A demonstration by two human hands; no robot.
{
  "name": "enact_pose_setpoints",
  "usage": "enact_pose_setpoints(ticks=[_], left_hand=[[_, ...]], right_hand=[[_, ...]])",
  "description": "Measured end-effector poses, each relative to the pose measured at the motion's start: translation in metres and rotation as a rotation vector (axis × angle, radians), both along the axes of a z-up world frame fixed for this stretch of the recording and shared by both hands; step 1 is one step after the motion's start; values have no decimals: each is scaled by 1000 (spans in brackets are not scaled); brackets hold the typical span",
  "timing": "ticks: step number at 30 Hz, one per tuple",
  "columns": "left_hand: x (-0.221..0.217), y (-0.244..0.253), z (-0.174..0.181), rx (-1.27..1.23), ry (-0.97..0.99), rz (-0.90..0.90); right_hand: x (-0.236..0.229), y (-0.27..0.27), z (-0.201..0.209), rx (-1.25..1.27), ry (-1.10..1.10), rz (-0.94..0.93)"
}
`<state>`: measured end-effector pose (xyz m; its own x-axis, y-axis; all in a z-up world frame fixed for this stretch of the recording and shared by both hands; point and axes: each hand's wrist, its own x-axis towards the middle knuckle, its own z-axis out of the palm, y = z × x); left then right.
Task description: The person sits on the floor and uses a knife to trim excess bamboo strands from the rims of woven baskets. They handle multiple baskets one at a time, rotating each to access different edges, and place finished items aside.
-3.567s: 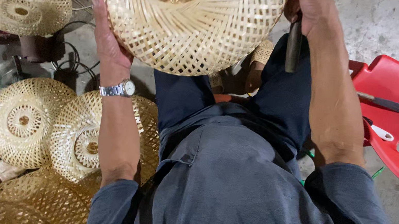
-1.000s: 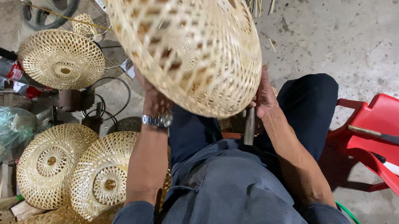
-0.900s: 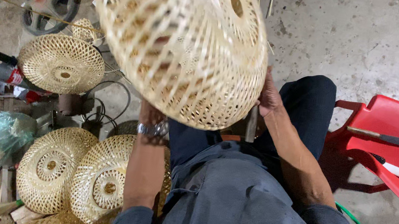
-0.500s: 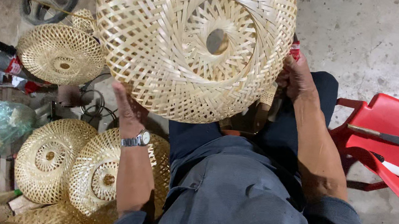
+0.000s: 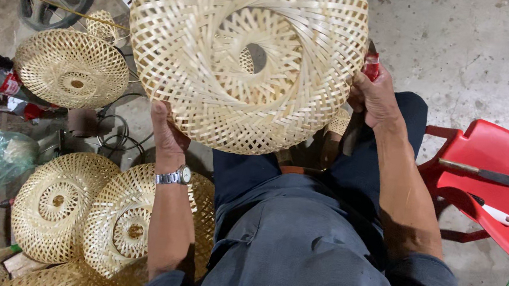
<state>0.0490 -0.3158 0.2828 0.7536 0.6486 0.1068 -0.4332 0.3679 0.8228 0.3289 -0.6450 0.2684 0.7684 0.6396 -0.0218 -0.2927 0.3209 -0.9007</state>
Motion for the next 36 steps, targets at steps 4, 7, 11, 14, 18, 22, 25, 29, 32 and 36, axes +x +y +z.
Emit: enact_pose_setpoints(ticks=[4, 7, 11, 14, 18, 22, 25, 29, 32, 36], left_hand=[[1, -5, -4, -122, 42, 0], [2, -6, -6, -126, 32, -20], [5, -7, -9, -184, 24, -36], [7, -8, -9, -220, 17, -43], [7, -11, -8, -231, -13, -60], [7, -14, -4, -209, -35, -45], [8, -18, -1, -187, -43, -30], [4, -21, 1, -139, -31, -19], [4, -21, -3, -114, -16, -14], [-3, -17, -13, -78, 14, 51]], right_hand=[[-7, -4, 22, 50, -8, -24], [-12, -3, 40, 51, -68, -13], [-18, -2, 58, -24, -113, -53], [-22, -1, 66, -13, -157, -59], [-22, 1, 74, -54, -180, -77], [-21, 2, 77, -72, -188, -70], [-19, 1, 75, -93, -211, -61], [-16, 0, 66, -199, -198, -64], [-12, -1, 58, -280, -217, -80], [-11, 0, 48, -345, -258, -90]])
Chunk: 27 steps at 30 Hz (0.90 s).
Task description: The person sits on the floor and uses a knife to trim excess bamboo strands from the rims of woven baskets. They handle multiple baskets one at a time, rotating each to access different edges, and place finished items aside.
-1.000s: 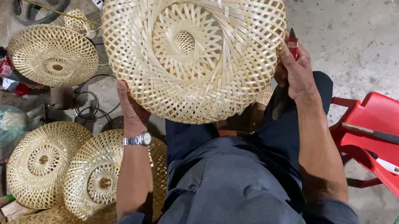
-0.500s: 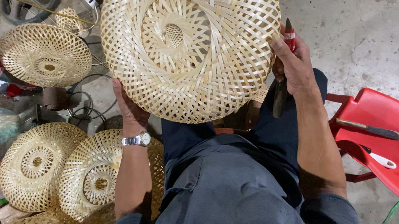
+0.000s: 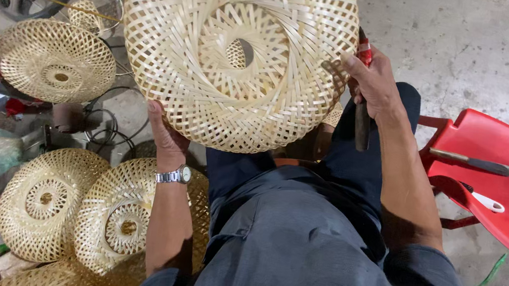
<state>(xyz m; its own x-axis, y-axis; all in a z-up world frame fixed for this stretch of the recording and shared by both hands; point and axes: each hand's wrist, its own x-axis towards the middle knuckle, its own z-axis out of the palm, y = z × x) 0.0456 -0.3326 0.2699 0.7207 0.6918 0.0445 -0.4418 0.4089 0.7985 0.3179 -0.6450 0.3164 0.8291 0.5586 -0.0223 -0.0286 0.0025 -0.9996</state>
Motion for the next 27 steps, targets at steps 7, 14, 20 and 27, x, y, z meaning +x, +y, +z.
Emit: enact_pose_setpoints(ticks=[7, 14, 20, 27], left_hand=[[-20, 10, -16, 62, 77, -1], [-32, 35, -36, 103, 4, -106], [-36, 38, -42, 77, -38, -108], [-27, 28, -19, 121, -36, -91]], right_hand=[[0, -2, -12, 57, 0, 104], [5, -2, -22, 174, 2, 127], [4, 1, -26, 214, 0, 115], [3, 0, -23, 175, -19, 72]])
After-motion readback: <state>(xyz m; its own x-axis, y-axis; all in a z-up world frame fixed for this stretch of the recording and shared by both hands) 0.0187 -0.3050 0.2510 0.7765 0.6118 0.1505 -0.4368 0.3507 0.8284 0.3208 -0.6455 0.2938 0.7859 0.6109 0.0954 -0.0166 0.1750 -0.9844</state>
